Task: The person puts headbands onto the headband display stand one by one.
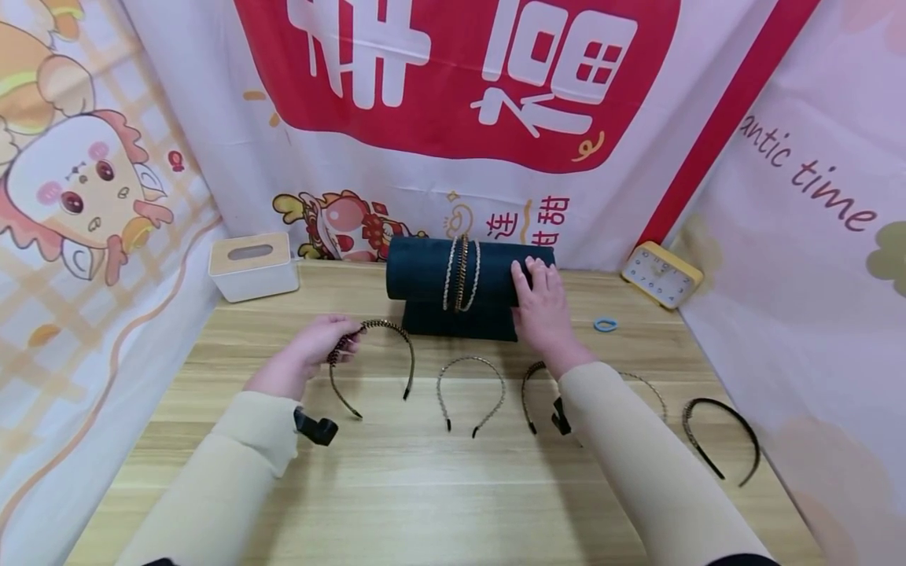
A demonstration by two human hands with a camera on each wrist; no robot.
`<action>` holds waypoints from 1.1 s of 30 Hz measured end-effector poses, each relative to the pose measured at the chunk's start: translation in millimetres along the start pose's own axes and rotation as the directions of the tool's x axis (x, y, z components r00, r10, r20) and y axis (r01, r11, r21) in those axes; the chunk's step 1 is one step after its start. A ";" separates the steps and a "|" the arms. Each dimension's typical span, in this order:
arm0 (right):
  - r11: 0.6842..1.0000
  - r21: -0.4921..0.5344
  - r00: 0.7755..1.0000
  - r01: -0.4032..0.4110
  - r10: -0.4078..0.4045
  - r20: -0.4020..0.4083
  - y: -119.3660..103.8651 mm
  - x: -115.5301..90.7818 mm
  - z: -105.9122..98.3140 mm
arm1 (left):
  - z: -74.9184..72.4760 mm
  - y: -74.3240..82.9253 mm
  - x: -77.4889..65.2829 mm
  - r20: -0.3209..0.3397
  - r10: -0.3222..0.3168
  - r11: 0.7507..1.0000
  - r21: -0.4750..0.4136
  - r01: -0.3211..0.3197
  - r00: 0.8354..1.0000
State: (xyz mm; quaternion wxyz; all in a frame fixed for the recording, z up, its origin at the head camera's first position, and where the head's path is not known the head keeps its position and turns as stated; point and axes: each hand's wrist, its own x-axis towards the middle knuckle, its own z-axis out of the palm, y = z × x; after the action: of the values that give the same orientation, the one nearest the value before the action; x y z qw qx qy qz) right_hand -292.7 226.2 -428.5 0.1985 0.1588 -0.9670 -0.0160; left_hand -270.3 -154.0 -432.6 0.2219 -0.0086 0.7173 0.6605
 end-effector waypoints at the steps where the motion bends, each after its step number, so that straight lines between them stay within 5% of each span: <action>1: 1.000 0.000 1.000 0.001 -0.001 -0.001 0.0 -0.2 0.1 | -0.6 2.1 -1.7 -0.003 0.000 1.000 -0.027 0.000 1.000; 11: 1.000 -0.009 1.000 0.004 -0.004 -0.006 -0.2 0.0 0.5 | 0.8 19.8 -9.2 -0.128 0.011 0.977 -0.208 -0.038 0.992; 18: 1.000 -0.008 1.000 0.007 -0.007 -0.022 1.5 0.3 2.6 | 1.9 31.1 -17.7 -0.057 0.035 0.919 -0.391 -0.055 0.998; 24: 1.000 0.002 1.000 0.001 -0.001 -0.019 0.7 0.7 3.5 | 1.8 36.9 -22.7 -0.129 0.049 0.930 -0.354 -0.093 0.990; 33: 1.000 -0.004 1.000 0.000 0.000 -0.017 0.1 0.8 4.1 | 11.2 51.6 -15.3 -0.318 0.105 0.915 -0.341 -0.217 0.942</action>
State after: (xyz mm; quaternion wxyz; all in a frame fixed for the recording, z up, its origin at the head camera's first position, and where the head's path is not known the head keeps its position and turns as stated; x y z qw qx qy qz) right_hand -295.1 225.9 -431.9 0.2068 0.1585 -0.9653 -0.0165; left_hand -268.8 -141.1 -379.2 0.0515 -0.0883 0.6025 0.7915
